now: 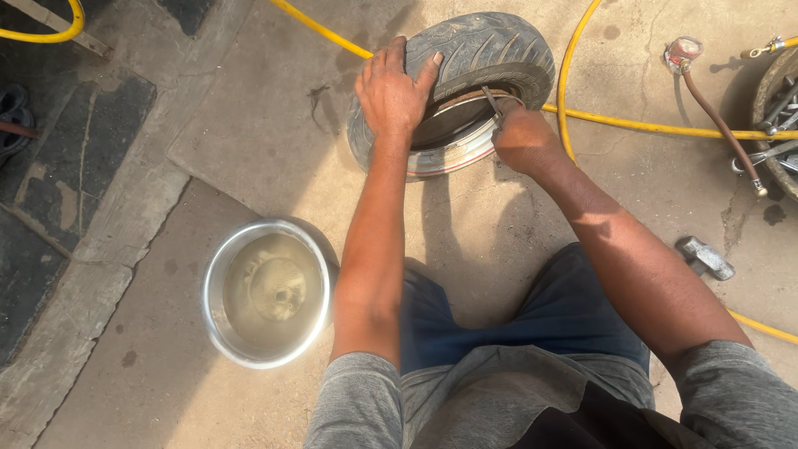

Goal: The person removes the inner tube from a motorcycle tire using tire levers and a screwdriver. They then inspect the inner tube and the tire interior, likely checking for punctures or damage.

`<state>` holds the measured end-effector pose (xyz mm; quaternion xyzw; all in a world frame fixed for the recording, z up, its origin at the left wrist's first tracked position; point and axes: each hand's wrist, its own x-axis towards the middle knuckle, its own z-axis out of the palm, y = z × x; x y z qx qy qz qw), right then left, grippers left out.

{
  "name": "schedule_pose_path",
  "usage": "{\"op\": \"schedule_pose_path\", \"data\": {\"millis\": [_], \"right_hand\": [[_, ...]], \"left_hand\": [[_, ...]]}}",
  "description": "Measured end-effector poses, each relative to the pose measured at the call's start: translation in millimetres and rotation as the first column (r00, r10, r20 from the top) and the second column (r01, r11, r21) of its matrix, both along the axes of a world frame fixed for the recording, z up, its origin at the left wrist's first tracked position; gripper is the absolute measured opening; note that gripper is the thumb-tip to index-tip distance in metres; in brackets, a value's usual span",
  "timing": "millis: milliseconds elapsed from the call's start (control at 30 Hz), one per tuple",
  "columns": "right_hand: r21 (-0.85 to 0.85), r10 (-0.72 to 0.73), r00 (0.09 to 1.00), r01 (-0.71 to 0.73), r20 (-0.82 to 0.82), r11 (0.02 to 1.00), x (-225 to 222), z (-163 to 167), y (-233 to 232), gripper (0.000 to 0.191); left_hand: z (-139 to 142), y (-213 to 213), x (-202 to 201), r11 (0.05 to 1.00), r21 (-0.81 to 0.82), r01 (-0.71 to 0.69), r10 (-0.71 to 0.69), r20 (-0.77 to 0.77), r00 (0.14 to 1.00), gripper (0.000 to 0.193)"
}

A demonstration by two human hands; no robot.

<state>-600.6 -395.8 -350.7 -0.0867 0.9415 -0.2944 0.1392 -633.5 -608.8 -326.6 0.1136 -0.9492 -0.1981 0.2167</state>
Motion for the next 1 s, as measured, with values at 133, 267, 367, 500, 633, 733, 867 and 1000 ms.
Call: {"op": "schedule_pose_path", "data": {"millis": [133,267,367,500,633,733,867,1000], "right_hand": [[-0.379,-0.195,0.977,0.212,0.085,0.901,13,-32,-26,0.055],[-0.408,-0.264,0.939,0.158,-0.219,0.899,28,-60,-61,0.056],[-0.423,-0.299,0.947,0.223,-0.12,0.878,33,-68,-79,0.058],[-0.535,-0.335,0.924,0.192,-0.184,0.823,42,-75,-99,0.063],[-0.51,-0.325,0.806,0.033,-0.494,0.86,57,-77,-111,0.065],[-0.474,-0.267,0.895,0.074,-0.356,0.878,70,-66,-116,0.065],[-0.466,-0.244,0.942,0.114,-0.23,0.877,90,-38,-122,0.064],[-0.481,-0.258,0.957,0.167,-0.13,0.861,110,-20,-132,0.064]], "left_hand": [[-1,-5,-3,1.0,0.006,-0.01,0.011,-0.043,0.999,0.078],[2,-12,1,0.999,0.037,-0.022,0.025,-0.066,0.998,0.075],[6,-19,7,0.998,0.045,-0.044,0.047,-0.065,0.997,0.073],[12,-27,22,0.996,0.059,-0.063,0.067,-0.071,0.995,0.069],[20,-38,41,0.992,0.109,-0.065,0.07,-0.041,0.997,0.067],[28,-49,59,0.986,0.154,-0.066,0.075,-0.052,0.996,0.065],[23,-39,91,0.951,0.276,-0.137,0.212,-0.265,0.941,0.056],[-13,0,122,0.59,0.755,-0.288,0.48,-0.04,0.877,0.04]]}}
